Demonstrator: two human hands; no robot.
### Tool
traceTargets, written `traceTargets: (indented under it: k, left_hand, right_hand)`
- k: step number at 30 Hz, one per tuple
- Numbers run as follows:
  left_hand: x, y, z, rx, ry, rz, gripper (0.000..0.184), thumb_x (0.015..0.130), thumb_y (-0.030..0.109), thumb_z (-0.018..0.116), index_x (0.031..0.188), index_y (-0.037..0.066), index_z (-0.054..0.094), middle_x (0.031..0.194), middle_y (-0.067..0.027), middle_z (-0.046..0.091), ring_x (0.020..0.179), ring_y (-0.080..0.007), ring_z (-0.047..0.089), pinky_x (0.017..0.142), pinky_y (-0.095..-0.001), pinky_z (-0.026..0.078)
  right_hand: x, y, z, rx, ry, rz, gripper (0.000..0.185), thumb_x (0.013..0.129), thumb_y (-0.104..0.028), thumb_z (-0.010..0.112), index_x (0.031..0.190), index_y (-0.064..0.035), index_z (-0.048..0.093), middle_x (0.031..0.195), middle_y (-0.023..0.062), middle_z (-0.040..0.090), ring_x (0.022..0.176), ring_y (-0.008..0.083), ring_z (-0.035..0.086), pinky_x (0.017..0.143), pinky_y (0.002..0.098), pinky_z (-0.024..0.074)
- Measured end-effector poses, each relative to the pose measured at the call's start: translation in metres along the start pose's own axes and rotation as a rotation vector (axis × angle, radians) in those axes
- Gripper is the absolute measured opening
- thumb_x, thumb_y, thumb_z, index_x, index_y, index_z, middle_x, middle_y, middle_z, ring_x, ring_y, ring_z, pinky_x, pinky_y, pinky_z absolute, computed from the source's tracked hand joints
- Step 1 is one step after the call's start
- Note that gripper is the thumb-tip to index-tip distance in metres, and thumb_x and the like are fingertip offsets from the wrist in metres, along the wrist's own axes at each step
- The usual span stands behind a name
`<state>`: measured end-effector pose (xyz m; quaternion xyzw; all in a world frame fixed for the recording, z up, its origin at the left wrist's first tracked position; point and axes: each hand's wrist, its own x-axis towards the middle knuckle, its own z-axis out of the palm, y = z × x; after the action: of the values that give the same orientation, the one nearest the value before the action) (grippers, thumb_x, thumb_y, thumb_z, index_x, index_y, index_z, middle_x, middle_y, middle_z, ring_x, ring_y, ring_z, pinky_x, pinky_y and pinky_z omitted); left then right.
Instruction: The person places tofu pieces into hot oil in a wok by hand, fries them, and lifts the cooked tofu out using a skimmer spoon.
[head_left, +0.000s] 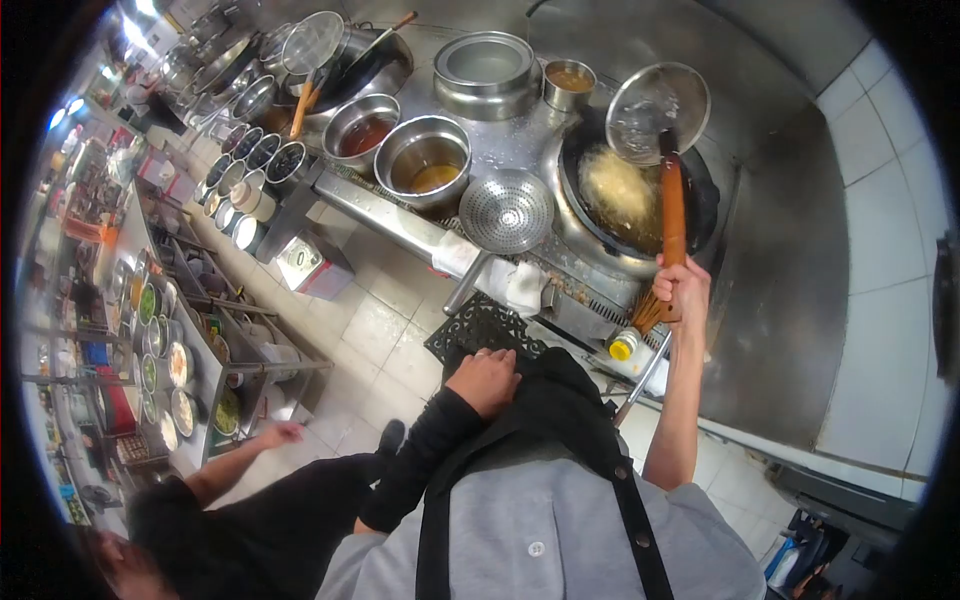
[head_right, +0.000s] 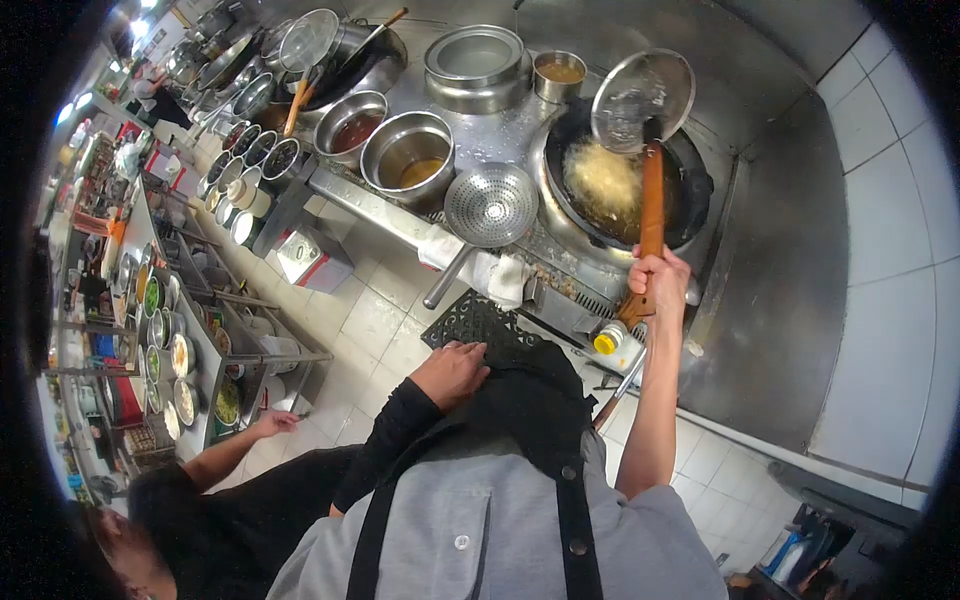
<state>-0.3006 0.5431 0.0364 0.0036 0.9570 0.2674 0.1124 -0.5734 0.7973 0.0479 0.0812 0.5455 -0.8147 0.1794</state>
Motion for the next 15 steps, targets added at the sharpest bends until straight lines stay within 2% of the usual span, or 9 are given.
traceTargets:
  k: [5,7,9,11,14,15]
  left_hand:
    - [-0.005,-0.003,-0.006,0.011,0.028,-0.027,0.042,0.097,0.023,0.062,0.129,-0.005,0.056,0.122,-0.0221,0.067,0.107,-0.0401,0.064,0.092,-0.0487,0.053]
    - [-0.011,-0.001,-0.009,0.004,0.034,-0.051,0.043,0.097,0.024,0.062,0.128,-0.005,0.056,0.123,-0.0223,0.067,0.108,-0.0401,0.064,0.092,-0.0487,0.053]
    - [-0.012,0.003,-0.014,-0.002,0.011,-0.053,0.043,0.097,0.024,0.062,0.128,-0.006,0.055,0.123,-0.0231,0.066,0.11,-0.0406,0.063,0.093,-0.0486,0.053]
    - [-0.011,0.004,-0.013,-0.014,0.007,-0.048,0.043,0.097,0.024,0.061,0.127,-0.006,0.056,0.123,-0.022,0.066,0.112,-0.0393,0.063,0.092,-0.049,0.053]
    - [-0.009,-0.001,-0.012,-0.043,0.014,-0.028,0.04,0.097,0.025,0.06,0.124,-0.004,0.058,0.122,-0.019,0.066,0.112,-0.0365,0.062,0.09,-0.0498,0.052]
    - [-0.009,-0.002,-0.013,-0.069,0.007,-0.019,0.039,0.097,0.025,0.06,0.123,-0.004,0.058,0.12,-0.0191,0.066,0.111,-0.0367,0.063,0.09,-0.0498,0.052]
  right_hand:
    - [0.031,0.007,0.084,-0.178,-0.107,-0.048,0.019,0.081,0.012,0.052,0.097,0.0052,0.061,0.065,0.0025,0.05,0.049,0.0077,0.044,0.039,0.0239,0.0308]
    - [0.057,0.027,0.125,-0.35,-0.1,-0.173,0.017,0.082,0.006,0.054,0.097,0.0078,0.061,0.061,0.0076,0.056,0.051,0.0166,0.052,0.043,0.0322,0.0401]
    - [0.118,0.073,0.152,-0.945,-0.031,-0.597,0.02,0.083,-0.003,0.058,0.1,0.0071,0.063,0.069,0.0209,0.065,0.064,0.0366,0.065,0.06,0.0436,0.0529]
    - [0.154,0.098,0.189,-1.209,0.181,-0.749,0.033,0.083,-0.009,0.06,0.111,0.0064,0.066,0.078,0.0302,0.068,0.084,0.0508,0.068,0.08,0.0493,0.0545]
    - [0.152,0.071,0.192,-1.428,0.022,-0.713,0.041,0.084,-0.009,0.061,0.122,0.0014,0.067,0.088,0.0299,0.07,0.093,0.0497,0.069,0.085,0.0501,0.0543]
    - [0.138,0.06,0.188,-1.32,0.031,-0.64,0.041,0.084,-0.008,0.061,0.123,0.001,0.067,0.088,0.0289,0.07,0.09,0.047,0.07,0.082,0.0493,0.0543]
